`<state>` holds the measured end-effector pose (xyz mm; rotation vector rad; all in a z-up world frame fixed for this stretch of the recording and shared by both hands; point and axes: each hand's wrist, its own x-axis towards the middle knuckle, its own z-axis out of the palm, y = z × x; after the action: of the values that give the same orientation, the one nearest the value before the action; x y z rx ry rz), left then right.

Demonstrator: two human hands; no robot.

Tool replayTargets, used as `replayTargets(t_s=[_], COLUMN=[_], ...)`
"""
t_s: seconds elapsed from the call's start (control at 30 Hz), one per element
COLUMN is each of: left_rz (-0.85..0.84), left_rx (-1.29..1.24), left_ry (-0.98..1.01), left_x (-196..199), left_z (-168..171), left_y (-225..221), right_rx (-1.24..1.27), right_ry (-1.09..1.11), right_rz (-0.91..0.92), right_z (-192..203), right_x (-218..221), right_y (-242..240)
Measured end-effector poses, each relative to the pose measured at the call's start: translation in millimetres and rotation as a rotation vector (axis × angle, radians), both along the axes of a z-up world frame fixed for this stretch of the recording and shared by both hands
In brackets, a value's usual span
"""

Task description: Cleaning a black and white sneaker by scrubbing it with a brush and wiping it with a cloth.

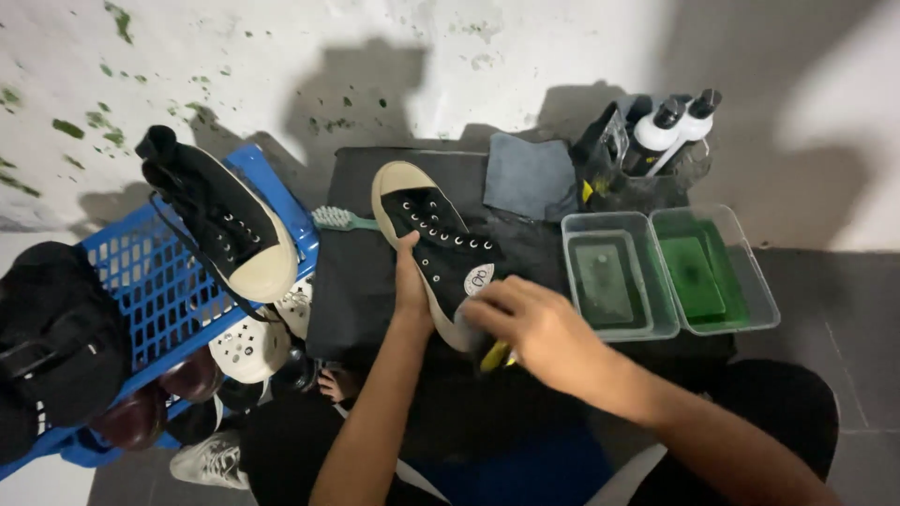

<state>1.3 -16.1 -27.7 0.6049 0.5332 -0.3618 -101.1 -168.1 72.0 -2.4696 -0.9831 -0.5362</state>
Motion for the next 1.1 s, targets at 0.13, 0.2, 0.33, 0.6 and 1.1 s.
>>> replayTargets(t_s=[0.13,0.2,0.33,0.6,1.1], left_rz=[-0.037,0.013,-0.028,-0.026,0.012], left_rx=[0.044,-0.042,0.042,0.050,0.001], left_ry=[-0.034,-0.042,-0.032,-0.037,-0.031], left_x=[5,5,3,1,4], left_z=[1,-3,0,-10,3], left_y=[6,2,12,12,5], right_rx=[0.053,-0.063,0.124,0.186,-0.238], right_ry=[0.080,0.022,-0.065,0.299,0.677], right_rz=[-0.041,-0.237,-0.294,-0.180,-0.211], right_z=[4,7,-6,3,42], right_x=[8,8,32,2,16], right_y=[-27,-42,-52,-19,-55])
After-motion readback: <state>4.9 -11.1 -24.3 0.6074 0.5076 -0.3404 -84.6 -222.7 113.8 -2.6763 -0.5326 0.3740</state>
